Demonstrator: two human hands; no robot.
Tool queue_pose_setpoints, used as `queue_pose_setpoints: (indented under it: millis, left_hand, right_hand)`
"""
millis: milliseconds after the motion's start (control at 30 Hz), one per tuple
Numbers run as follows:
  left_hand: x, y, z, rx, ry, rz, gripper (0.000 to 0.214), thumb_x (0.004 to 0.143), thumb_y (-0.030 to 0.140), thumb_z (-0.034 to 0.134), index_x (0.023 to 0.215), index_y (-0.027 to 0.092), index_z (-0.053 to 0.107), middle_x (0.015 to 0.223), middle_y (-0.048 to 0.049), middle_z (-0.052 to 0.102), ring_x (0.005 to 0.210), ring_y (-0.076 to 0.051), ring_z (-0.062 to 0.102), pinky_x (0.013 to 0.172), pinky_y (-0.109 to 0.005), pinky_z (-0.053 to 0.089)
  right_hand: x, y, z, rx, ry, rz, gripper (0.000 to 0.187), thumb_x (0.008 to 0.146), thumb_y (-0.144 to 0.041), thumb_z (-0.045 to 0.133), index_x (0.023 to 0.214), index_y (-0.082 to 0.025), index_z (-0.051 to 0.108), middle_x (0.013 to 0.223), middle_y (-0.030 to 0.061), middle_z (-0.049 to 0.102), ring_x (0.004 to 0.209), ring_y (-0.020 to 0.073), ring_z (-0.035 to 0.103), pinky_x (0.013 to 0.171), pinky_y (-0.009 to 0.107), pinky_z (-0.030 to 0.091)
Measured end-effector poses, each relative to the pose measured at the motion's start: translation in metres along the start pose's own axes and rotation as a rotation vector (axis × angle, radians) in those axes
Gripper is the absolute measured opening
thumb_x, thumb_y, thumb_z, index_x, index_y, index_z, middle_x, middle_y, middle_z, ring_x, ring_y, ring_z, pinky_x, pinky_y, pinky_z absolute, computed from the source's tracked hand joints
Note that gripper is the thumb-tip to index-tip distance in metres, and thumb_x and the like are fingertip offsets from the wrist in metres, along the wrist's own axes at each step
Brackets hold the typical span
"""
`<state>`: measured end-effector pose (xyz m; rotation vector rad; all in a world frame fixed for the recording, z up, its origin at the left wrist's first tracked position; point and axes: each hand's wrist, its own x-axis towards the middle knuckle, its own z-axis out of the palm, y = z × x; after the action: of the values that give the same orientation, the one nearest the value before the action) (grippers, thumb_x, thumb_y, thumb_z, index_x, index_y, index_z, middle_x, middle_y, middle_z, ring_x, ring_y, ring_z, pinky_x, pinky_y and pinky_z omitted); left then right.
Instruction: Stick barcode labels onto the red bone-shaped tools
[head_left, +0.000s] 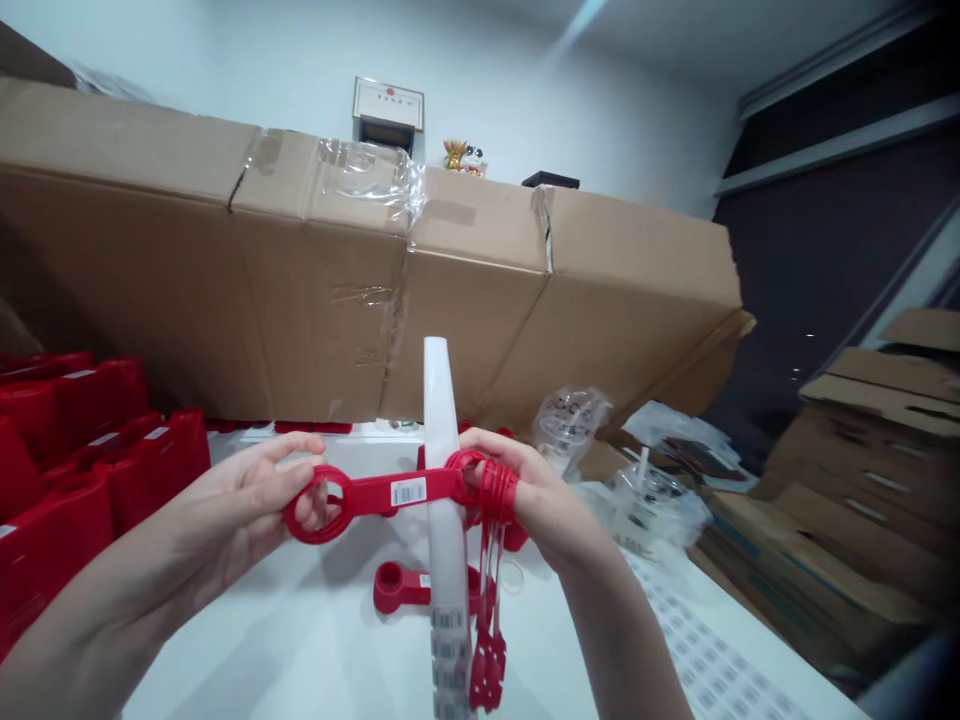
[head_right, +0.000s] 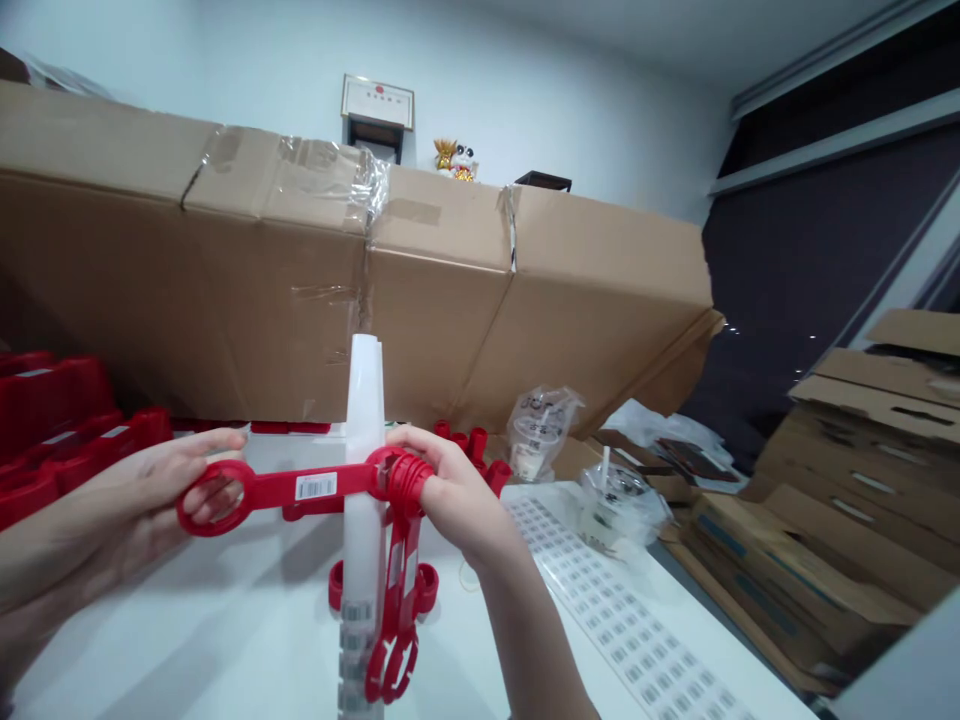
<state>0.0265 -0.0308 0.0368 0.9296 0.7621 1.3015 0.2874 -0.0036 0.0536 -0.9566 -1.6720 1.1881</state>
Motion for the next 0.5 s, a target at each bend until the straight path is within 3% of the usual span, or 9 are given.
queue_pose_setpoints:
  millis: [133,300,433,500]
  left_hand:
    - [-0.001,-0.003,-0.001,0.011,-0.04,-0.032,0.037,0.068,0.027,0.095,0.099,0.024,0.075,0.058,0.0045,0.065,0.061,-0.011,0.068,0.065,-0.016,0.059]
    - [0.005,-0.004,-0.008,0.032,-0.136,-0.089,0.055,0.057,0.029,0.102,0.103,0.026,0.07,0.074,0.0029,0.075,0.069,-0.013,0.074,0.069,-0.016,0.06]
    - [0.013,-0.008,-0.015,0.079,-0.292,-0.077,0.05,0.065,0.029,0.098,0.105,0.025,0.068,0.071,0.004,0.072,0.067,-0.009,0.069,0.067,-0.012,0.055]
    - [0.012,-0.009,-0.015,0.055,-0.299,-0.032,0.047,0.066,0.033,0.098,0.102,0.024,0.069,0.066,0.0053,0.069,0.062,-0.006,0.063,0.062,-0.009,0.051]
  right_hand:
    - [-0.001,-0.002,-0.005,0.022,-0.06,-0.012,0.006,0.085,-0.024,0.069,0.082,-0.019,0.066,0.073,-0.0019,0.061,0.065,0.013,0.059,0.06,0.025,0.048]
    - [-0.002,0.001,-0.009,0.023,-0.078,0.018,0.008,0.085,-0.025,0.072,0.082,-0.02,0.066,0.076,-0.0011,0.063,0.067,0.0134,0.061,0.06,0.024,0.047]
    - [-0.002,0.003,-0.01,0.007,-0.059,-0.004,0.006,0.081,-0.021,0.073,0.081,-0.019,0.067,0.077,-0.0014,0.06,0.066,0.0118,0.055,0.058,0.023,0.041]
    - [-0.001,0.003,-0.011,-0.013,-0.055,-0.011,0.004,0.081,-0.02,0.07,0.08,-0.019,0.066,0.076,-0.0015,0.058,0.065,0.0116,0.052,0.057,0.023,0.037]
